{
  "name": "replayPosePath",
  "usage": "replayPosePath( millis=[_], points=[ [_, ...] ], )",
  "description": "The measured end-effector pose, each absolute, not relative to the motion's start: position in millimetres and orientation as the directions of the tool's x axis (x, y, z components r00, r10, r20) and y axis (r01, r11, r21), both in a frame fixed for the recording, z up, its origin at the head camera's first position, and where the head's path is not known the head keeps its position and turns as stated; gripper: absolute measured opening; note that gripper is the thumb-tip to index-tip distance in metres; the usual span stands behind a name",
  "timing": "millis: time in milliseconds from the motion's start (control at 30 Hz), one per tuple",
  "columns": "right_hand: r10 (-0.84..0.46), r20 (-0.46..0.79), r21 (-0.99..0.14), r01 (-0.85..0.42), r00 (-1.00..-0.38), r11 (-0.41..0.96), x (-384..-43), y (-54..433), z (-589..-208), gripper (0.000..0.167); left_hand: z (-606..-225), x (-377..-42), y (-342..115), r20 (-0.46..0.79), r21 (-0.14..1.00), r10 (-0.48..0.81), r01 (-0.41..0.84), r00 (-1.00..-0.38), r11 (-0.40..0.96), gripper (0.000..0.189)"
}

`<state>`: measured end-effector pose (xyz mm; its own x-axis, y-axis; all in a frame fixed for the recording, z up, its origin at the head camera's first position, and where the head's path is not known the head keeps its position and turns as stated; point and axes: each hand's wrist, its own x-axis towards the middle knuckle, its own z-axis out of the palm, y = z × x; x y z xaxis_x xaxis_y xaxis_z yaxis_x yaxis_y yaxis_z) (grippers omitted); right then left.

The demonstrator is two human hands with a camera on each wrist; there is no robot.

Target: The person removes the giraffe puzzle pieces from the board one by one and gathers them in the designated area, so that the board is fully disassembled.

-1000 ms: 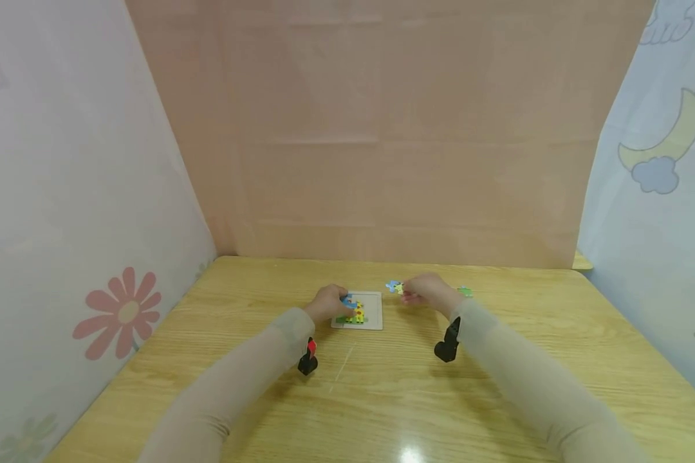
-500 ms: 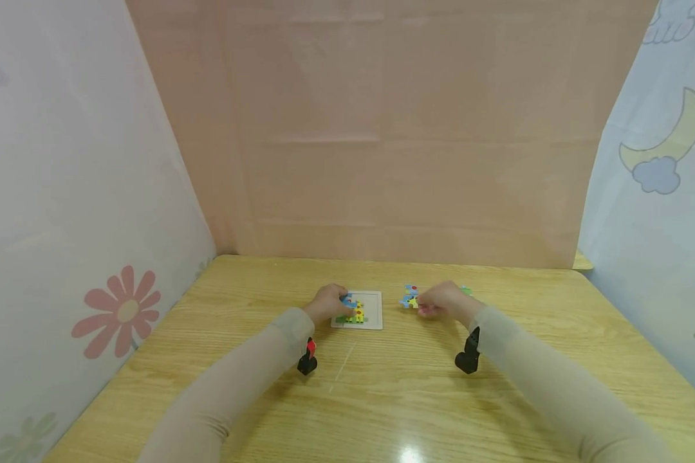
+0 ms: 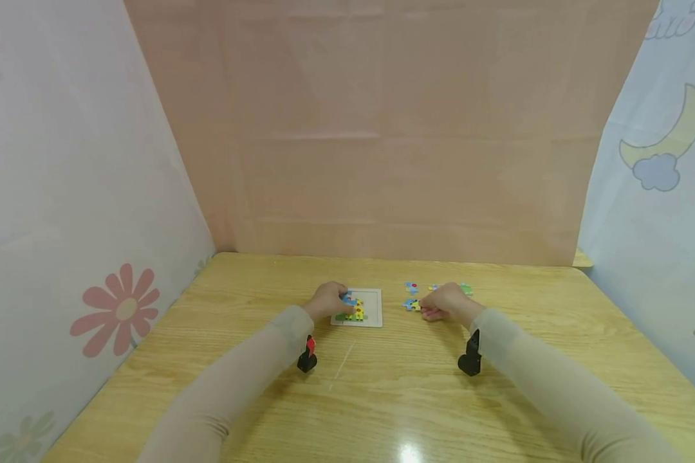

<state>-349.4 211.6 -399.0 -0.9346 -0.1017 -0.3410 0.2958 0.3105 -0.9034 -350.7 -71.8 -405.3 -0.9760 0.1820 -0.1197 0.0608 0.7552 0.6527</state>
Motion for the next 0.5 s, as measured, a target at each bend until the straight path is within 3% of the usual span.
replayPosePath(
  millis=[500],
  points=[
    [-0.105, -0.342, -0.882, 0.28, -0.934, 0.38, -346.4, 212.4, -395.7, 0.025, -403.9, -348.2, -73.5, -0.116, 0.645, 0.199, 0.078, -0.973, 0.76, 0.063]
  ],
)
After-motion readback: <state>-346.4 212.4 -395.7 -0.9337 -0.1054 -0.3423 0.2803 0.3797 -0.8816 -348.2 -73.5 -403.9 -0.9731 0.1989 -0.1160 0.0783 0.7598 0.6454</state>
